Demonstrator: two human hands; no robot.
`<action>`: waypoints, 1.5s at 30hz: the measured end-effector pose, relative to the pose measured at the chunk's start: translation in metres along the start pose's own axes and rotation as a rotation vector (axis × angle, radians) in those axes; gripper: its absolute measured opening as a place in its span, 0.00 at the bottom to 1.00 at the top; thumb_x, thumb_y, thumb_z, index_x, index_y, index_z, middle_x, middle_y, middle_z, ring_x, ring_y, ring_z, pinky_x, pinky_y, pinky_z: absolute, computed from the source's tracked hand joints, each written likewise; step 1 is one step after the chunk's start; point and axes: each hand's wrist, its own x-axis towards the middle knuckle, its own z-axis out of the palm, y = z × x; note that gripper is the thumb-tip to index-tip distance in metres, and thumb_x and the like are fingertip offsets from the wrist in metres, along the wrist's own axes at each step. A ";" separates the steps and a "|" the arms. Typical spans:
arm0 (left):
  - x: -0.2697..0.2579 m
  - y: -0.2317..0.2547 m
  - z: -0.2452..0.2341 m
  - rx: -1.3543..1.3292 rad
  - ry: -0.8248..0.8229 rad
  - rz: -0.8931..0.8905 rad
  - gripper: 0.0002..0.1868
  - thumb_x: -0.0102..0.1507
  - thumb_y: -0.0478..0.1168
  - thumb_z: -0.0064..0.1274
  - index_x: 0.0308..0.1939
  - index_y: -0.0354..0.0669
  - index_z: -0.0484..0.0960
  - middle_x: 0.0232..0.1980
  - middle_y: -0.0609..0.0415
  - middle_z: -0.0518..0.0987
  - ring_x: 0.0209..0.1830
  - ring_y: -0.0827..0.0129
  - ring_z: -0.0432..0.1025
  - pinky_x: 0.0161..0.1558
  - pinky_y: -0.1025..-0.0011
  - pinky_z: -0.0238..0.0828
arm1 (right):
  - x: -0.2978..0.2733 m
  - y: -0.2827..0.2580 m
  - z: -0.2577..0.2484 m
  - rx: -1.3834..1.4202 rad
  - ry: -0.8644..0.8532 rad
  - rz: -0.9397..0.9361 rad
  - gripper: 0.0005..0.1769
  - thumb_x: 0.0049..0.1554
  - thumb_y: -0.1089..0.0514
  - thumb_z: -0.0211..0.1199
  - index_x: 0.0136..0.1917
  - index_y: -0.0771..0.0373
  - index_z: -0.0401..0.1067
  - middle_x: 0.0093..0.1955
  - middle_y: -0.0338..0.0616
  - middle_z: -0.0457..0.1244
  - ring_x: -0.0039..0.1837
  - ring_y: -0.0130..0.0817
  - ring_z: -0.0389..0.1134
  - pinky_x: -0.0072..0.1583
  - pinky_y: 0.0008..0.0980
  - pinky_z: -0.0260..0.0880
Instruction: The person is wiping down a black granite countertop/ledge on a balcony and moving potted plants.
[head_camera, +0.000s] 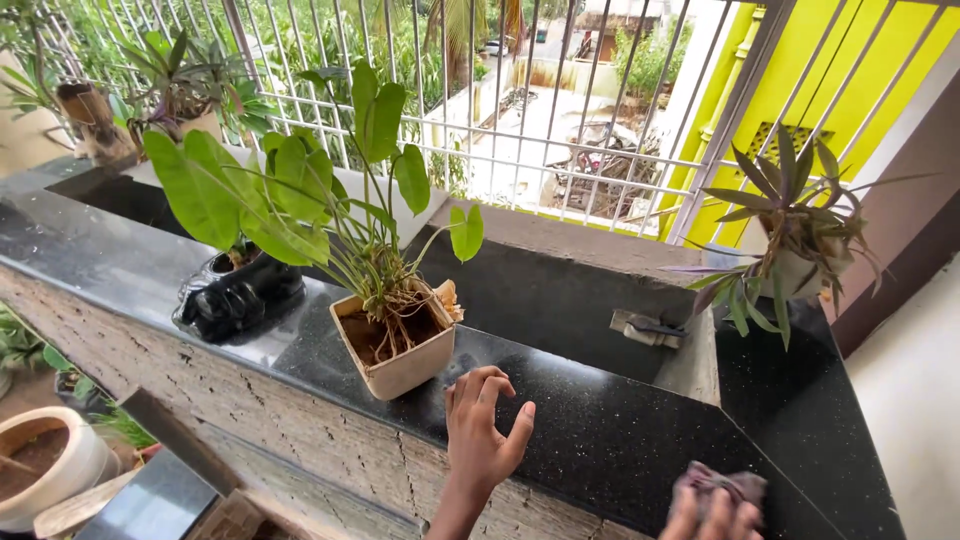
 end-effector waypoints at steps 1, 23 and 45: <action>0.002 0.001 0.000 0.021 0.004 0.009 0.13 0.58 0.46 0.59 0.37 0.45 0.75 0.48 0.53 0.76 0.51 0.58 0.69 0.56 0.60 0.57 | 0.030 -0.051 -0.039 -0.028 0.006 0.020 0.19 0.56 0.58 0.67 0.61 0.56 0.72 0.74 0.52 0.58 0.82 0.57 0.54 0.80 0.64 0.55; -0.014 -0.006 0.000 0.273 0.001 0.134 0.12 0.59 0.47 0.58 0.38 0.46 0.76 0.51 0.53 0.75 0.59 0.59 0.66 0.63 0.56 0.52 | 0.126 -0.047 -0.246 -0.024 -0.566 0.055 0.55 0.26 0.44 0.81 0.69 0.34 0.69 0.77 0.29 0.57 0.84 0.44 0.42 0.75 0.71 0.19; -0.019 -0.009 -0.002 0.224 -0.056 0.174 0.28 0.65 0.62 0.46 0.50 0.40 0.75 0.62 0.44 0.71 0.65 0.51 0.62 0.67 0.52 0.50 | 0.118 -0.215 -0.208 0.164 -0.452 -0.085 0.29 0.60 0.50 0.52 0.71 0.65 0.63 0.76 0.57 0.54 0.77 0.51 0.53 0.74 0.46 0.53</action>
